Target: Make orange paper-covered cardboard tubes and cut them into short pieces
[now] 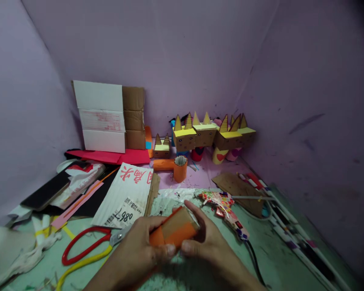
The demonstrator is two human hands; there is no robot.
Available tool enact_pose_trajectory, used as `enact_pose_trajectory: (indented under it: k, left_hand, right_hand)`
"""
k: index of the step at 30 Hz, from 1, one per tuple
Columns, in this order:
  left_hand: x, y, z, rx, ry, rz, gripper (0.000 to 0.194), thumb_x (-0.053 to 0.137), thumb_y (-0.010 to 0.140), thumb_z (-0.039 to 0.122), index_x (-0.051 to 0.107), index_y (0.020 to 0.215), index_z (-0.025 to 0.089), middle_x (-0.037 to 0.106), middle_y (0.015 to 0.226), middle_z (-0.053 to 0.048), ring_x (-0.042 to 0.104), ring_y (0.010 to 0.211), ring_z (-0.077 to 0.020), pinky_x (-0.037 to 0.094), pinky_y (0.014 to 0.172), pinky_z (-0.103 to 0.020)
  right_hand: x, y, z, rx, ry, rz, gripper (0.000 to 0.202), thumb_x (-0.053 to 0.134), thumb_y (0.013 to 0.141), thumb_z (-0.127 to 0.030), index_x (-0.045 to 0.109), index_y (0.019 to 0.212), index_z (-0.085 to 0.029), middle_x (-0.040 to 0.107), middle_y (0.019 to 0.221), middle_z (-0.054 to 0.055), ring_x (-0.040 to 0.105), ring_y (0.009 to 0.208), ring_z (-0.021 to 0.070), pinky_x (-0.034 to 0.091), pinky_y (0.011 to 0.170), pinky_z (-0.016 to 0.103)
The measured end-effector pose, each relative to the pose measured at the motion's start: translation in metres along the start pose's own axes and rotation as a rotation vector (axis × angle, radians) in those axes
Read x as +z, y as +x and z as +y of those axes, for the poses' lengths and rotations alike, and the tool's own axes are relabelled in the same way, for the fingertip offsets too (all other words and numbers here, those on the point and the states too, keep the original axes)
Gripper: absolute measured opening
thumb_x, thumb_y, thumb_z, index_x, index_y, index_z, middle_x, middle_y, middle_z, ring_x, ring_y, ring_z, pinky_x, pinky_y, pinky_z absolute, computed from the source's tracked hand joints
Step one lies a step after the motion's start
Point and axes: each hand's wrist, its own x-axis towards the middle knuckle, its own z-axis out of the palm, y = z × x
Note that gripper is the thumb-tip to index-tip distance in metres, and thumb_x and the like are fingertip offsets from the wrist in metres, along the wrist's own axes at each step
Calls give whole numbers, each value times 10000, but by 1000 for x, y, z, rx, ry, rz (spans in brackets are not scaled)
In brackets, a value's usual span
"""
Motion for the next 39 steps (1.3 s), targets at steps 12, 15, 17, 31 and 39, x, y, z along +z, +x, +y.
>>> enact_pose_trajectory:
  k: [12, 15, 17, 31, 39]
  left_hand:
    - [8, -5, 19, -106, 297, 37, 299, 555, 709, 382, 669, 880, 165, 675, 824, -26, 569, 781, -199, 441, 686, -283]
    - [7, -7, 22, -115, 374, 52, 340, 569, 692, 380, 661, 954, 184, 684, 880, -39, 584, 827, -222, 447, 738, -314]
    - [6, -8, 21, -115, 432, 75, 407, 595, 672, 383, 634, 1030, 194, 681, 941, -56, 589, 857, -237, 446, 776, -343]
    - [18, -5, 10, -40, 344, 122, 408, 598, 688, 328, 613, 1064, 171, 685, 979, -72, 603, 868, -247, 464, 779, -344]
    - [16, -3, 10, 49, 282, 142, 347, 590, 697, 378, 648, 966, 166, 698, 875, -39, 607, 778, -211, 472, 708, -291]
  right_hand:
    - [7, -1, 14, -89, -14, 195, 873, 842, 505, -285, 428, 1267, -188, 665, 805, 16, 649, 661, 196, 514, 621, 311]
    - [9, 0, 13, -52, 14, 202, 894, 838, 508, -289, 396, 1278, -180, 672, 801, 18, 645, 655, 191, 514, 622, 306]
    - [8, 2, 12, -20, 35, 202, 910, 838, 510, -301, 374, 1285, -185, 678, 812, 22, 644, 661, 188, 513, 623, 305]
    - [15, 1, 1, -12, -4, 289, 934, 823, 449, -276, 362, 1252, -154, 679, 745, 7, 619, 643, 173, 514, 622, 302]
    - [9, 2, 7, -71, 12, 216, 924, 850, 438, -317, 394, 1229, -173, 683, 864, 47, 654, 716, 212, 511, 685, 349]
